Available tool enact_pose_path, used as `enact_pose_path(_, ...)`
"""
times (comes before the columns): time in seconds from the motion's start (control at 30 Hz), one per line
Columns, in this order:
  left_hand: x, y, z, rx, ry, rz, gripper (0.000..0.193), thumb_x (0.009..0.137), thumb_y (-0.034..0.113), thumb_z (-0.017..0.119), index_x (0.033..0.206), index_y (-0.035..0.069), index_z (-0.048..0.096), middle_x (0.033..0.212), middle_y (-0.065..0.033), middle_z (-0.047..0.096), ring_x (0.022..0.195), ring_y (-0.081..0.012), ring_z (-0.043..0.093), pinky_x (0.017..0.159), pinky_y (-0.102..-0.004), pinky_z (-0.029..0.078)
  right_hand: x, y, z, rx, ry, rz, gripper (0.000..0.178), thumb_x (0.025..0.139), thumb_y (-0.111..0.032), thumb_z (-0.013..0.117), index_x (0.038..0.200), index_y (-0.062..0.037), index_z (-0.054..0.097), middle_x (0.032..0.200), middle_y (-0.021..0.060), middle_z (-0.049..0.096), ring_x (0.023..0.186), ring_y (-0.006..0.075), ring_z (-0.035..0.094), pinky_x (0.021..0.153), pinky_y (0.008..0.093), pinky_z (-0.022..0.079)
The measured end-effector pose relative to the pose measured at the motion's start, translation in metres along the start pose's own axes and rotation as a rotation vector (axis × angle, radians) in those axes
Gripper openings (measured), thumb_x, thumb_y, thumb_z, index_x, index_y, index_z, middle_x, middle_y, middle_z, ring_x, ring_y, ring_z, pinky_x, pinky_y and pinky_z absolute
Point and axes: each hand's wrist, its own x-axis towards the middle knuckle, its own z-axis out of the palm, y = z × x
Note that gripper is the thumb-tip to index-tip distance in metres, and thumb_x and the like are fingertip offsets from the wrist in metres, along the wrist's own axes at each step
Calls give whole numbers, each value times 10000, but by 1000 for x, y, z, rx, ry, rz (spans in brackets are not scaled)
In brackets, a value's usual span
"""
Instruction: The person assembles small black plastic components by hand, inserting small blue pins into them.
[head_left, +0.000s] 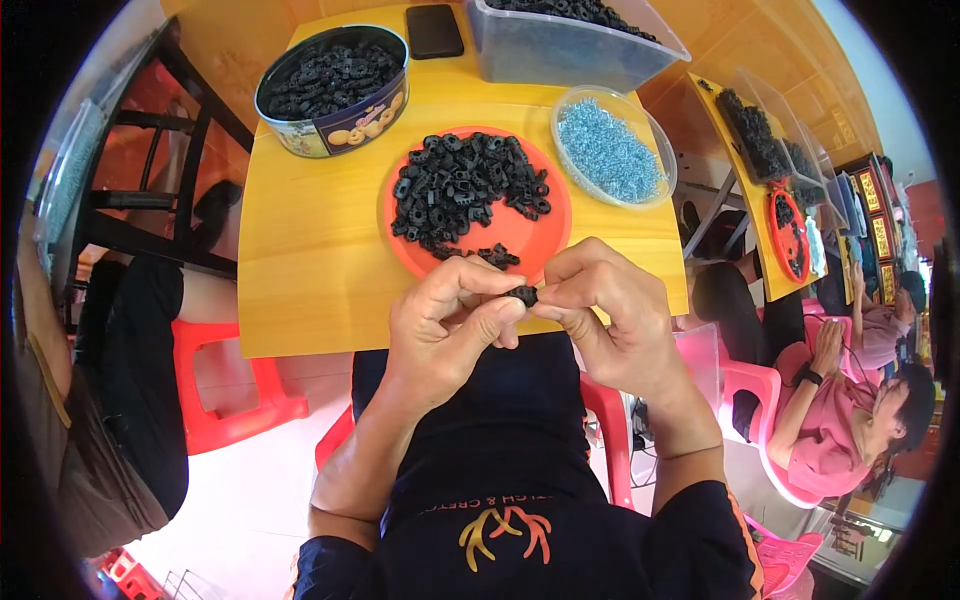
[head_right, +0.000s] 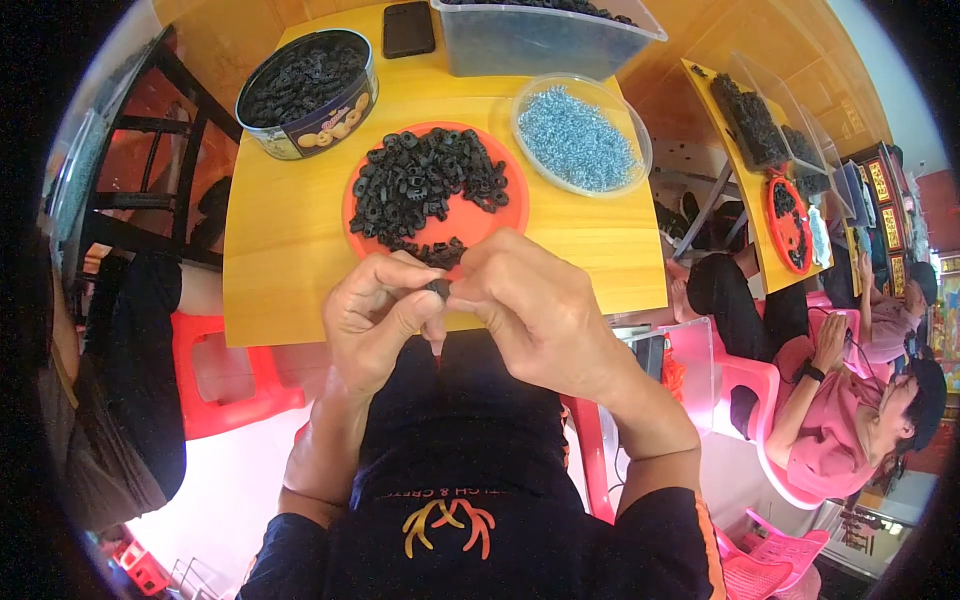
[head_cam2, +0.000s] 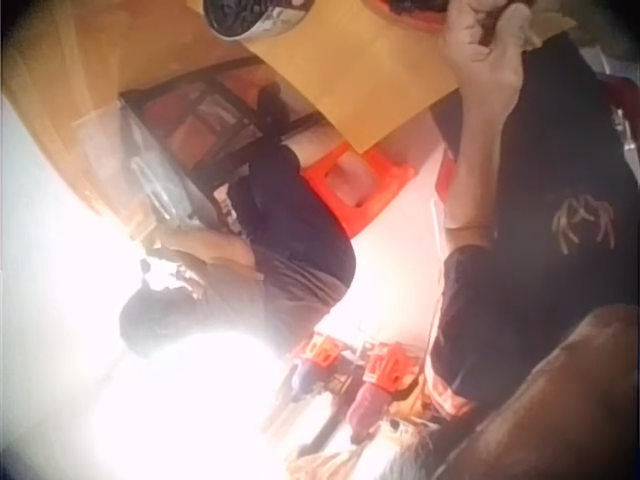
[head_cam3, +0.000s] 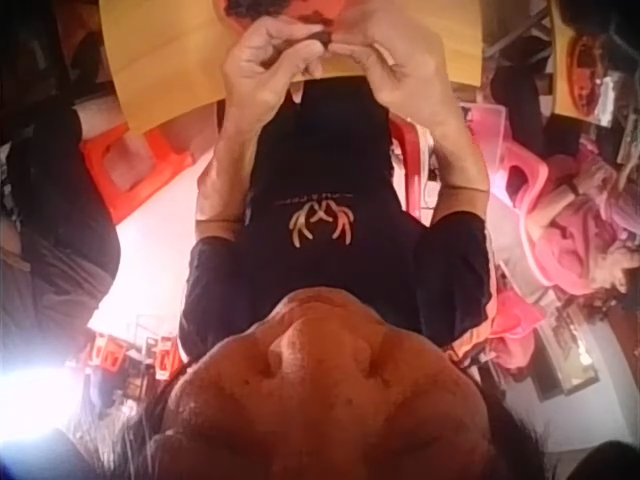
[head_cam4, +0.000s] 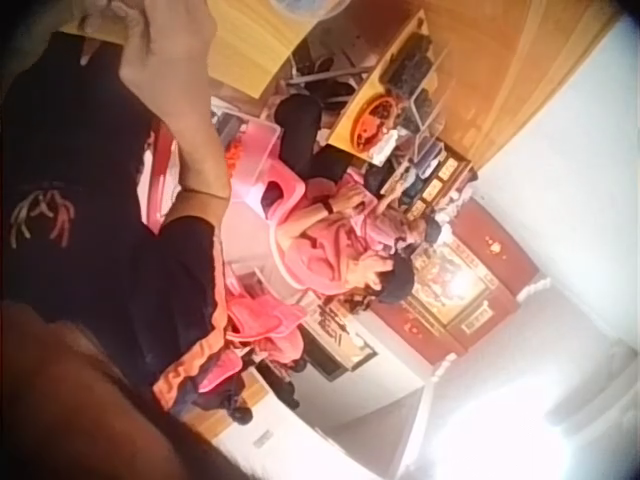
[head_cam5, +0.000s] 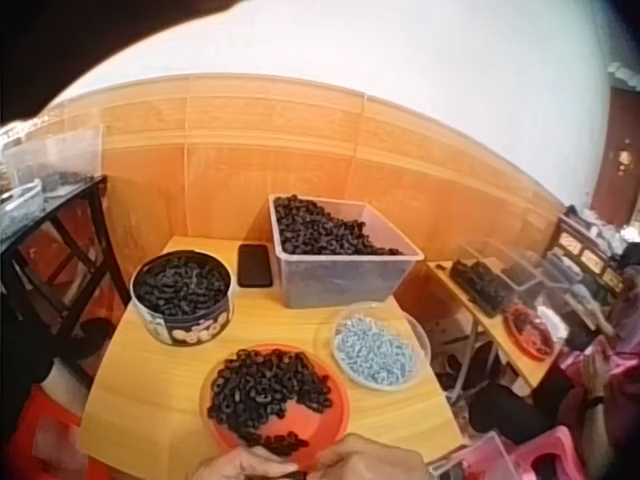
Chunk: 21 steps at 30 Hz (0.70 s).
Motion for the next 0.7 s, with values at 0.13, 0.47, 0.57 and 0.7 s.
enact_pose_path(0.13, -1, 2, -1, 78, -43, -12, 105, 897, -31, 621, 1000, -17, 621, 868, -69, 619, 665, -84, 600, 585, -214, 493, 2, 0, -12, 19, -187, 72, 124, 827, -32, 706, 837, -16, 583, 804, 116, 625, 692, 199, 618, 583, 271, 480)
enact_pose_path(0.47, -2, 11, 5, 249, -54, 51, 106, 888, -45, 620, 993, -29, 621, 880, -83, 623, 656, -99, 591, 585, -221, 491, 2, -15, -11, 614, -145, 769, 142, 878, -26, 658, 804, 10, 543, 819, 81, 640, 730, 124, 625, 614, 275, 508)
enact_pose_path(0.57, -1, 10, 4, 78, -23, -45, 106, 895, -35, 615, 1001, -32, 613, 839, -75, 626, 656, -97, 593, 580, -218, 487, -4, -12, -2, 422, -71, 476, 143, 882, -27, 652, 797, 4, 541, 807, 72, 634, 724, 123, 624, 618, 272, 505)
enact_pose_path(0.7, 1, 2, -2, 159, 16, -105, 122, 924, 13, 598, 1039, -27, 596, 789, -70, 635, 672, -107, 610, 586, -224, 493, -2, 3, 4, 63, -120, 249, 102, 877, -32, 663, 837, -3, 574, 808, 68, 630, 774, 113, 632, 665, 273, 515)
